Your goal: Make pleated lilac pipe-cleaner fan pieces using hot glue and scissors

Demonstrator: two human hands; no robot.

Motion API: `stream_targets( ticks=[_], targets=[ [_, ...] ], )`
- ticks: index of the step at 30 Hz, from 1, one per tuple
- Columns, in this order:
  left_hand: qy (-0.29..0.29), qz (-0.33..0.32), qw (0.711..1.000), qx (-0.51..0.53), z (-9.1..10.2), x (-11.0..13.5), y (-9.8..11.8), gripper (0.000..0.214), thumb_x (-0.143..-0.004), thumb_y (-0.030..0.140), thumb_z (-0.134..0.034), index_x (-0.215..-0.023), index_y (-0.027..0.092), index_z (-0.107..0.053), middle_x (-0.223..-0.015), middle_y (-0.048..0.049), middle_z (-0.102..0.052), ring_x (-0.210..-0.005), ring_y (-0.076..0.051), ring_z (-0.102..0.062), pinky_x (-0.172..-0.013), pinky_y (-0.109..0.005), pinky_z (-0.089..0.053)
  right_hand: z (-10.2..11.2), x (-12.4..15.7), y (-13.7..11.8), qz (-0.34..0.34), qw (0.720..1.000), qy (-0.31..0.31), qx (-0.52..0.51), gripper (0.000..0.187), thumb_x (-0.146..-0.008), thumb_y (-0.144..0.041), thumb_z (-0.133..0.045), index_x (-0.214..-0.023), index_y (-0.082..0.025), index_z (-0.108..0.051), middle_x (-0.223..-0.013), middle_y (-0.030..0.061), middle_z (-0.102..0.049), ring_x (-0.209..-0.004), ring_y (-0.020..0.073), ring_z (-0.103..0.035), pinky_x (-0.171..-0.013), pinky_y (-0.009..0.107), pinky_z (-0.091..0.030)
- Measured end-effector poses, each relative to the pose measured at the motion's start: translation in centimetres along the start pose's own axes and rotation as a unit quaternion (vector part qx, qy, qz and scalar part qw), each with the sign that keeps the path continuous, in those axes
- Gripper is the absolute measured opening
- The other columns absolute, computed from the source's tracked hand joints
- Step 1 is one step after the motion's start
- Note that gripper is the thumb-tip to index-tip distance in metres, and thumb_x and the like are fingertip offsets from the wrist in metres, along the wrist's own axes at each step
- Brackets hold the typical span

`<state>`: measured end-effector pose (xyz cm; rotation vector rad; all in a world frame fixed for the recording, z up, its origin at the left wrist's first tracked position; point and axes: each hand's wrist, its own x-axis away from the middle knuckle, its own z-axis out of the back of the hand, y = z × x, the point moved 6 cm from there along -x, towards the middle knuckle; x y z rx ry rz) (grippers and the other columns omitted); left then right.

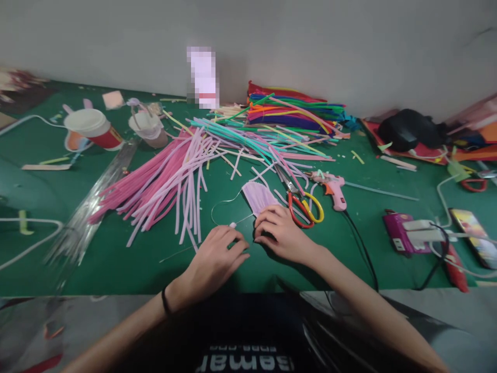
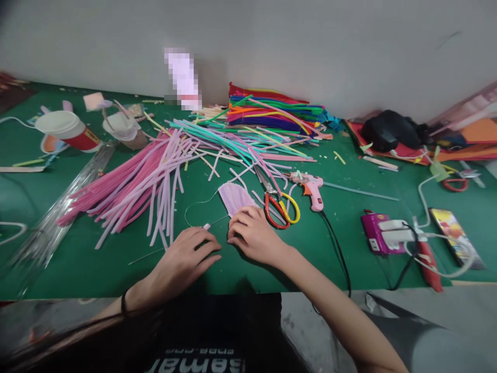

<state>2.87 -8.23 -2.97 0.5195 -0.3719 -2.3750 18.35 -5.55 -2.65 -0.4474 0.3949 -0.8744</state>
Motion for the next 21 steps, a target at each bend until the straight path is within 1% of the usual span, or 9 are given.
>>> stream_targets(
  ticks=[4, 7, 11, 16, 18, 21],
  targets=[
    [0.015, 0.013, 0.999, -0.035, 0.4, -0.5, -0.7, 0.016, -0.096, 0.021, -0.053, -0.092, 0.016, -0.068, -0.093, -0.0078, -0.065, -0.094, -0.023, -0.058, -0.092, -0.045, -0.045, -0.1, -0.8, -0.2, -0.002, 1.000, 0.022, 0.007, 0.008, -0.094, -0.028, -0.060, -0.091, -0.021, -0.063, -0.101, 0.0032, -0.069, -0.113, 0.0226, -0.048, -0.101, 0.042, -0.032],
    [0.037, 0.033, 0.998, -0.041, 0.8, -0.5, -1.4, 0.016, -0.096, 0.020, -0.053, -0.092, 0.017, -0.068, -0.092, -0.0078, -0.066, -0.091, -0.023, -0.059, -0.088, -0.043, -0.045, -0.4, -1.5, -0.4, 0.008, 0.999, 0.036, 0.019, 0.009, -0.095, -0.029, -0.059, -0.092, -0.021, -0.063, -0.100, 0.0038, -0.069, -0.112, 0.0233, -0.049, -0.100, 0.042, -0.031],
    [0.072, 0.068, 0.995, -0.006, 0.9, -0.2, -2.2, 0.011, -0.094, 0.019, -0.057, -0.096, 0.018, -0.068, -0.091, -0.0063, -0.066, -0.088, -0.022, -0.059, -0.083, -0.040, -0.046, -0.8, -2.1, -0.6, 0.028, 0.999, 0.038, 0.024, 0.009, -0.094, -0.029, -0.060, -0.092, -0.021, -0.064, -0.098, 0.0036, -0.069, -0.111, 0.0235, -0.050, -0.099, 0.042, -0.030],
    [0.114, 0.090, 0.988, 0.055, 1.0, 0.2, -2.6, 0.006, -0.092, 0.017, -0.060, -0.092, 0.016, -0.065, -0.089, -0.0058, -0.064, -0.089, -0.020, -0.058, -0.084, -0.035, -0.049, -0.9, -2.4, -0.5, 0.030, 0.999, 0.039, 0.023, 0.011, -0.095, -0.028, -0.058, -0.091, -0.021, -0.065, -0.094, 0.0035, -0.069, -0.109, 0.0227, -0.050, -0.097, 0.041, -0.031],
    [0.118, 0.091, 0.987, 0.066, 0.9, 0.2, -2.7, 0.005, -0.092, 0.016, -0.061, -0.091, 0.016, -0.065, -0.088, -0.0052, -0.064, -0.090, -0.019, -0.057, -0.085, -0.035, -0.049, -0.8, -2.4, -0.6, 0.030, 0.998, 0.041, 0.024, 0.011, -0.095, -0.029, -0.059, -0.092, -0.021, -0.066, -0.094, 0.0034, -0.069, -0.108, 0.0225, -0.050, -0.097, 0.041, -0.031],
    [0.109, 0.085, 0.988, 0.073, 0.8, 0.2, -2.7, 0.004, -0.092, 0.016, -0.061, -0.091, 0.017, -0.066, -0.088, -0.0047, -0.064, -0.089, -0.019, -0.057, -0.084, -0.035, -0.049, -0.8, -2.5, -0.8, 0.037, 0.998, 0.041, 0.026, 0.012, -0.094, -0.032, -0.060, -0.093, -0.022, -0.067, -0.095, 0.0029, -0.069, -0.108, 0.0227, -0.050, -0.098, 0.043, -0.030]
  ],
)
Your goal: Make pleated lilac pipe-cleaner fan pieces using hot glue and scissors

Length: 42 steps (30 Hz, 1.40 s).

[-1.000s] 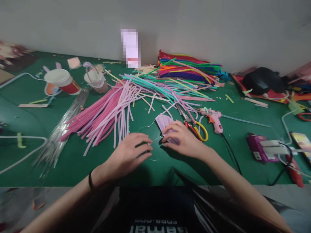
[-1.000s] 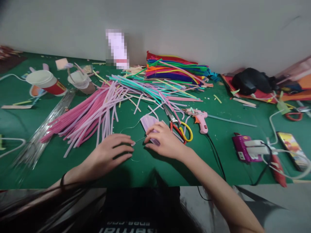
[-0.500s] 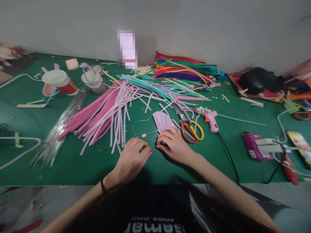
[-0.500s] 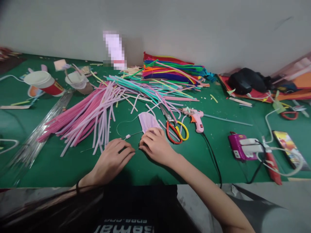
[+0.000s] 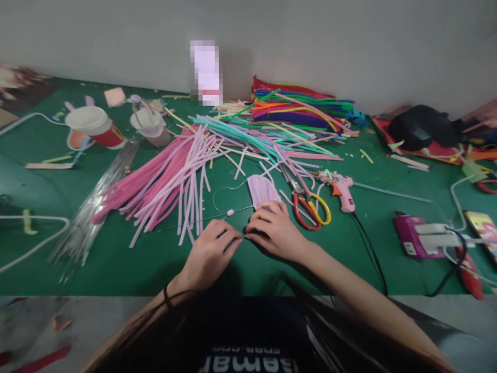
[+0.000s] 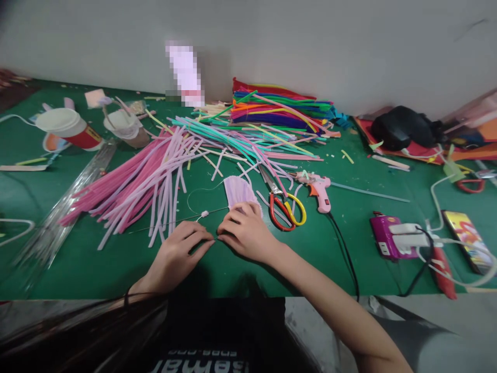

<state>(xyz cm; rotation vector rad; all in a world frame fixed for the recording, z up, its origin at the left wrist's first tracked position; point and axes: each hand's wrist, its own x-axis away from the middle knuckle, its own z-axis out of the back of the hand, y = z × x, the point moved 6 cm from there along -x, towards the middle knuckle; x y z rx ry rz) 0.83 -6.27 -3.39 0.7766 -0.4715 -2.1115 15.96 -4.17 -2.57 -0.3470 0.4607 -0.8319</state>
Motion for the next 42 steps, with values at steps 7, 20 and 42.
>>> stream_targets(
  ticks=[7, 20, 42],
  targets=[
    [0.012, -0.017, 1.000, 0.006, 0.0, -0.1, -0.1, 0.006, -0.091, 0.015, -0.062, -0.090, 0.018, -0.068, -0.086, -0.0044, -0.067, -0.087, -0.020, -0.058, -0.082, -0.037, -0.049, -0.5, -0.1, 0.3, 0.003, 1.000, 0.002, -0.013, 0.015, -0.095, -0.034, -0.059, -0.091, -0.023, -0.069, -0.094, 0.0022, -0.069, -0.108, 0.0222, -0.049, -0.098, 0.043, -0.029],
    [-0.018, -0.050, 0.998, -0.022, 0.1, -0.3, -0.3, 0.011, -0.091, 0.016, -0.062, -0.088, 0.022, -0.071, -0.089, -0.0020, -0.073, -0.098, -0.023, -0.064, -0.089, -0.042, -0.048, -0.7, 0.0, 0.8, -0.006, 0.999, -0.011, -0.042, 0.014, -0.093, -0.036, -0.062, -0.091, -0.026, -0.071, -0.095, 0.0026, -0.069, -0.109, 0.0229, -0.049, -0.099, 0.044, -0.030],
    [-0.039, -0.065, 0.985, -0.154, 1.1, -0.6, 0.9, 0.011, -0.094, 0.019, -0.056, -0.090, 0.019, -0.066, -0.099, -0.0085, -0.067, -0.113, -0.030, -0.057, -0.111, -0.062, -0.029, 2.2, -0.4, 1.6, -0.031, 0.996, 0.013, -0.088, 0.020, -0.087, -0.039, -0.069, -0.101, -0.025, -0.067, -0.111, 0.0055, -0.065, -0.113, 0.0240, -0.054, -0.103, 0.045, -0.036]
  ],
)
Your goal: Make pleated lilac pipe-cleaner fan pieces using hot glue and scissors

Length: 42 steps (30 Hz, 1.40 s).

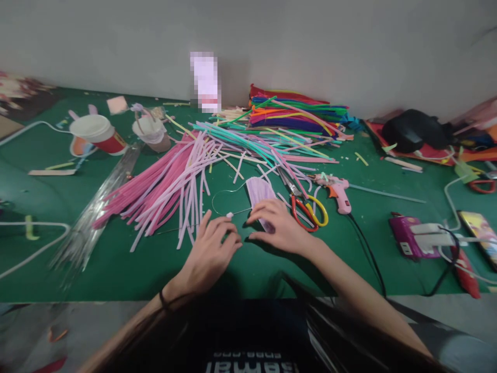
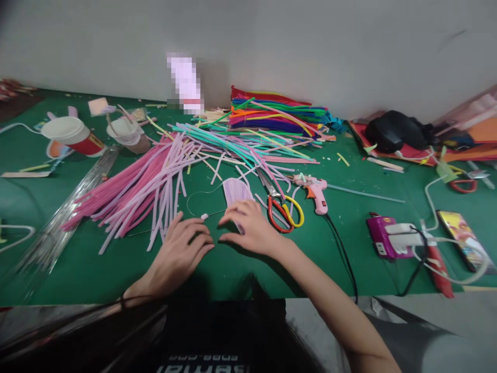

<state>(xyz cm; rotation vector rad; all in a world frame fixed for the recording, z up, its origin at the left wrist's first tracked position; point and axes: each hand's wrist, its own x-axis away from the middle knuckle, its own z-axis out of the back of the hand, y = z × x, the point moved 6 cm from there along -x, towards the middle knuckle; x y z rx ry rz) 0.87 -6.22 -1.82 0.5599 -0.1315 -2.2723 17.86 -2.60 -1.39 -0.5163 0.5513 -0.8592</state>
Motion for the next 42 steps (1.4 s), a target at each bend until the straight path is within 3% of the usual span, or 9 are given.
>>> stream_targets(
  ticks=[6, 11, 16, 19, 25, 30, 36, 39, 42],
  targets=[
    [0.048, 0.073, 0.996, -0.014, 4.8, -1.8, -6.5, 0.031, -0.095, 0.039, -0.052, -0.117, 0.018, -0.062, -0.120, -0.0136, -0.064, -0.116, -0.032, -0.056, -0.101, -0.053, -0.043, 3.5, 1.5, 0.9, -0.139, 0.973, 0.123, 0.136, 0.055, -0.084, -0.054, -0.065, -0.129, -0.024, -0.054, -0.130, 0.0157, -0.054, -0.125, 0.0372, -0.046, -0.103, 0.058, -0.039],
    [-0.034, 0.093, 0.993, 0.064, 2.3, -6.0, -8.8, 0.035, -0.097, 0.039, -0.041, -0.108, 0.016, -0.066, -0.108, -0.0108, -0.071, -0.101, -0.027, -0.065, -0.091, -0.040, -0.048, 0.0, 2.3, 1.6, -0.163, 0.956, 0.064, 0.237, 0.072, -0.075, -0.059, -0.073, -0.130, -0.016, -0.054, -0.121, 0.0218, -0.057, -0.109, 0.0408, -0.052, -0.092, 0.060, -0.043],
    [-0.145, 0.119, 0.971, 0.150, 0.2, -8.5, -8.7, 0.030, -0.087, 0.040, -0.056, -0.067, 0.021, -0.065, -0.060, -0.0006, -0.067, -0.057, -0.017, -0.061, -0.060, -0.026, -0.045, 0.2, 1.0, 2.5, -0.097, 0.989, 0.009, 0.112, 0.071, -0.080, -0.035, -0.075, -0.142, -0.025, -0.042, -0.137, 0.0142, -0.054, -0.125, 0.0328, -0.049, -0.102, 0.053, -0.041],
    [-0.158, 0.194, 0.931, 0.266, -0.1, -8.5, -9.4, 0.033, -0.079, 0.046, -0.067, -0.060, 0.020, -0.062, -0.058, -0.0018, -0.068, -0.050, -0.016, -0.060, -0.048, -0.024, -0.043, 1.2, 0.2, 3.5, -0.071, 0.997, 0.006, 0.032, 0.080, -0.080, -0.023, -0.074, -0.149, -0.028, -0.034, -0.147, 0.0122, -0.047, -0.134, 0.0289, -0.045, -0.109, 0.051, -0.038],
    [-0.125, 0.384, 0.773, 0.489, -2.9, -7.7, -10.7, 0.031, -0.078, 0.044, -0.074, -0.087, 0.017, -0.061, -0.079, -0.0112, -0.076, -0.059, -0.021, -0.072, -0.047, -0.025, -0.055, 1.5, -0.4, 5.5, -0.091, 0.987, 0.075, -0.106, 0.071, -0.080, -0.017, -0.069, -0.145, -0.027, -0.040, -0.143, 0.0117, -0.050, -0.130, 0.0251, -0.052, -0.107, 0.047, -0.045],
    [-0.070, 0.397, 0.734, 0.547, -4.0, -8.0, -10.4, 0.020, -0.087, 0.030, -0.067, -0.095, 0.017, -0.056, -0.088, -0.0090, -0.074, -0.063, -0.019, -0.074, -0.048, -0.021, -0.055, 1.8, -0.2, 5.0, -0.090, 0.976, 0.167, -0.102, 0.044, -0.086, -0.027, -0.063, -0.129, -0.024, -0.055, -0.134, 0.0110, -0.056, -0.124, 0.0252, -0.054, -0.101, 0.046, -0.049],
    [0.074, 0.376, 0.667, 0.639, -2.6, -8.5, -10.3, 0.011, -0.091, 0.024, -0.060, -0.089, 0.018, -0.051, -0.081, -0.0011, -0.066, -0.076, -0.017, -0.075, -0.058, -0.020, -0.058, 2.9, 1.5, 5.3, -0.227, 0.861, 0.365, -0.272, 0.028, -0.087, -0.049, -0.064, -0.093, -0.023, -0.055, -0.075, -0.0016, -0.054, -0.061, 0.0115, -0.053, -0.051, 0.023, -0.044],
    [0.176, 0.362, 0.623, 0.671, -1.5, -8.5, -10.4, 0.008, -0.093, 0.022, -0.055, -0.087, 0.018, -0.050, -0.083, -0.0002, -0.066, -0.081, -0.015, -0.074, -0.063, -0.020, -0.058, 0.4, 1.0, 4.8, -0.287, 0.765, 0.242, -0.524, 0.033, -0.090, -0.055, -0.059, -0.095, -0.022, -0.054, -0.060, -0.0068, -0.048, -0.042, 0.0060, -0.037, -0.035, 0.015, -0.024],
    [0.228, 0.353, 0.593, 0.686, -1.2, -8.4, -10.2, 0.009, -0.090, 0.023, -0.059, -0.087, 0.019, -0.051, -0.081, 0.0008, -0.065, -0.082, -0.016, -0.073, -0.064, -0.021, -0.058, -1.8, 0.3, 3.1, -0.297, 0.654, 0.091, -0.690, 0.036, -0.094, -0.053, -0.054, -0.108, -0.020, -0.057, -0.060, -0.0057, -0.055, -0.039, 0.0037, -0.038, -0.032, 0.011, -0.025]
  ],
)
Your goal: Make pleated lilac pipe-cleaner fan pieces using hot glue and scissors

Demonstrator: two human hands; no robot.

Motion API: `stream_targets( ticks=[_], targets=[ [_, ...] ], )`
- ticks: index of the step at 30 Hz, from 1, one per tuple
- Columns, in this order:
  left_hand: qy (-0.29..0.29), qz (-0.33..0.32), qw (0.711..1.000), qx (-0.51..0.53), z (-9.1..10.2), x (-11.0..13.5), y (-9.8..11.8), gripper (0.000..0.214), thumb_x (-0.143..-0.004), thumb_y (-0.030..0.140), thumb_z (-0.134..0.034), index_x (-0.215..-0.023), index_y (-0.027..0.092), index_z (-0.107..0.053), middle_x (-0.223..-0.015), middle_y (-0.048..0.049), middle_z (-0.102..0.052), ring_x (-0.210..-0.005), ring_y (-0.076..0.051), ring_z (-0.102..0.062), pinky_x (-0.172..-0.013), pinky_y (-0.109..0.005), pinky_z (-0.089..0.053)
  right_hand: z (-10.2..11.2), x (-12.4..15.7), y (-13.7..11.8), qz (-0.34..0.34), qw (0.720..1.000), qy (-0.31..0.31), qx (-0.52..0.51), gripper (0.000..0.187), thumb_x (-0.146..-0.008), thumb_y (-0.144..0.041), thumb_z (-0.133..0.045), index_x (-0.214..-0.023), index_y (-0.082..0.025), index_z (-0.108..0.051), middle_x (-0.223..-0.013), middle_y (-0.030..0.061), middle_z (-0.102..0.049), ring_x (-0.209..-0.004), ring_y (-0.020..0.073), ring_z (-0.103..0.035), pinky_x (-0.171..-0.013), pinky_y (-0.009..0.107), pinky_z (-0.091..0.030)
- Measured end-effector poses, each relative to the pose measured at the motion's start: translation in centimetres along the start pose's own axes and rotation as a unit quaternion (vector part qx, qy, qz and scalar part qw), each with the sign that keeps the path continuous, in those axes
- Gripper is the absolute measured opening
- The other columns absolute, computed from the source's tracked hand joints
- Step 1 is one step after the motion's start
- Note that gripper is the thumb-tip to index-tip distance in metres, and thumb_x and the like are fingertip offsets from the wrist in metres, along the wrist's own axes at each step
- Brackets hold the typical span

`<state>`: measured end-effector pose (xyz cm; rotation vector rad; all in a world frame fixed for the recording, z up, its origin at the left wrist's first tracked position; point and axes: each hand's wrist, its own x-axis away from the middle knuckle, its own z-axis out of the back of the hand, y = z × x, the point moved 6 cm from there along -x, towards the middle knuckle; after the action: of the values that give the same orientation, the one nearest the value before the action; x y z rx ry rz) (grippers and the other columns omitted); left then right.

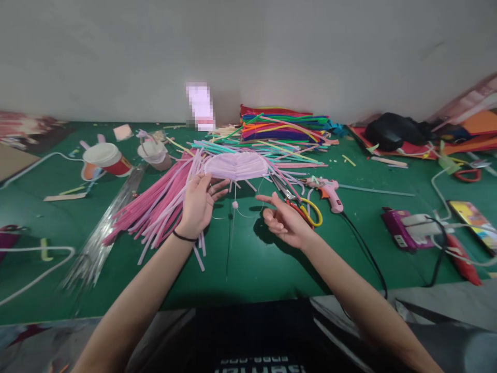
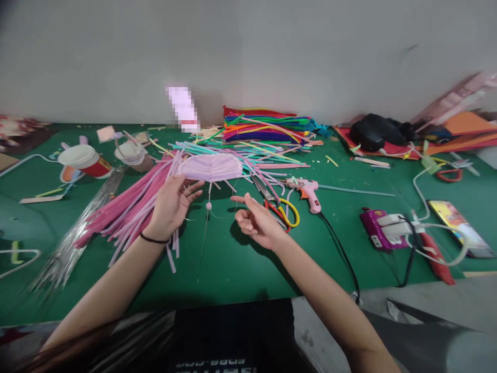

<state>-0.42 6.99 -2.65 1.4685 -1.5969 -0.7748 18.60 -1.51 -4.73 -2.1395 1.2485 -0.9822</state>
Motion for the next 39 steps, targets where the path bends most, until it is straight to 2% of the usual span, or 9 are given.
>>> stream_targets(
  ticks=[2, 4, 8, 12, 18, 25, 31, 36, 39],
  targets=[
    [0.008, -0.013, 1.000, 0.022, 0.1, 0.1, -0.1, 0.012, -0.088, 0.024, -0.062, -0.086, 0.019, -0.051, -0.080, 0.0009, -0.065, -0.080, -0.017, -0.073, -0.064, -0.022, -0.058, -0.5, -0.1, 0.7, -0.047, 0.996, -0.038, -0.066, 0.033, -0.097, -0.049, -0.051, -0.108, -0.019, -0.058, -0.064, -0.0038, -0.060, -0.044, 0.0042, -0.050, -0.035, 0.010, -0.035],
    [0.013, -0.029, 0.999, 0.044, 0.2, 0.2, -0.2, 0.013, -0.086, 0.024, -0.064, -0.084, 0.019, -0.052, -0.080, 0.0004, -0.066, -0.079, -0.017, -0.073, -0.064, -0.023, -0.058, -0.5, -0.2, 1.2, -0.075, 0.991, -0.049, -0.102, 0.031, -0.100, -0.046, -0.047, -0.103, -0.018, -0.058, -0.069, -0.0009, -0.067, -0.055, 0.0072, -0.064, -0.043, 0.011, -0.048],
    [0.010, -0.049, 0.996, 0.068, 0.2, 0.4, -0.1, 0.015, -0.083, 0.024, -0.067, -0.083, 0.020, -0.052, -0.078, 0.0021, -0.064, -0.080, -0.018, -0.073, -0.066, -0.023, -0.057, -0.5, -0.2, 2.0, -0.118, 0.985, -0.065, -0.111, 0.036, -0.103, -0.047, -0.036, -0.097, -0.018, -0.056, -0.080, 0.0040, -0.074, -0.067, 0.0134, -0.074, -0.052, 0.020, -0.059],
    [0.010, -0.044, 0.996, 0.077, 0.1, 0.6, 0.0, 0.016, -0.082, 0.023, -0.068, -0.081, 0.020, -0.052, -0.076, 0.0029, -0.063, -0.080, -0.018, -0.074, -0.066, -0.023, -0.057, -0.8, -0.1, 2.5, -0.148, 0.980, -0.080, -0.106, 0.042, -0.103, -0.050, -0.031, -0.094, -0.017, -0.055, -0.084, 0.0062, -0.074, -0.071, 0.0150, -0.075, -0.055, 0.023, -0.061],
    [0.017, -0.035, 0.995, 0.095, 0.0, 0.8, 0.1, 0.013, -0.083, 0.022, -0.066, -0.081, 0.019, -0.054, -0.075, 0.0029, -0.063, -0.078, -0.017, -0.073, -0.065, -0.023, -0.056, -0.7, -0.7, 2.9, -0.133, 0.982, -0.058, -0.120, 0.040, -0.100, -0.049, -0.041, -0.082, -0.015, -0.053, -0.075, 0.0046, -0.069, -0.066, 0.0120, -0.072, -0.057, 0.018, -0.060],
    [0.029, -0.025, 0.994, 0.100, 0.2, 0.8, 0.1, 0.009, -0.084, 0.022, -0.064, -0.080, 0.019, -0.056, -0.074, 0.0027, -0.063, -0.076, -0.016, -0.073, -0.065, -0.023, -0.056, -0.6, -0.9, 3.3, -0.139, 0.981, -0.047, -0.127, 0.040, -0.097, -0.049, -0.048, -0.078, -0.015, -0.054, -0.074, 0.0056, -0.068, -0.066, 0.0112, -0.071, -0.060, 0.018, -0.060],
    [0.033, -0.030, 0.994, 0.104, 0.3, 0.8, 0.2, 0.009, -0.084, 0.022, -0.064, -0.079, 0.019, -0.057, -0.076, 0.0019, -0.065, -0.077, -0.016, -0.073, -0.066, -0.023, -0.056, -1.0, -0.7, 3.3, -0.142, 0.978, -0.051, -0.141, 0.041, -0.099, -0.051, -0.041, -0.089, -0.014, -0.059, -0.071, 0.0036, -0.069, -0.063, 0.0113, -0.071, -0.056, 0.018, -0.060],
    [0.047, -0.028, 0.992, 0.110, 0.3, 0.8, 0.1, 0.009, -0.083, 0.022, -0.064, -0.079, 0.019, -0.056, -0.074, 0.0024, -0.064, -0.076, -0.016, -0.073, -0.066, -0.024, -0.056, -1.6, -0.8, 3.1, -0.120, 0.976, -0.049, -0.173, 0.045, -0.102, -0.047, -0.036, -0.079, -0.014, -0.057, -0.070, 0.0039, -0.069, -0.064, 0.0105, -0.072, -0.059, 0.017, -0.060],
    [0.049, -0.036, 0.991, 0.119, 0.3, 0.8, 0.1, 0.008, -0.084, 0.021, -0.063, -0.079, 0.019, -0.057, -0.072, 0.0024, -0.063, -0.076, -0.016, -0.073, -0.066, -0.023, -0.056, -1.7, -0.9, 3.1, -0.112, 0.977, -0.052, -0.175, 0.045, -0.101, -0.047, -0.039, -0.076, -0.014, -0.057, -0.070, 0.0039, -0.069, -0.066, 0.0106, -0.072, -0.062, 0.016, -0.060]
  ],
)
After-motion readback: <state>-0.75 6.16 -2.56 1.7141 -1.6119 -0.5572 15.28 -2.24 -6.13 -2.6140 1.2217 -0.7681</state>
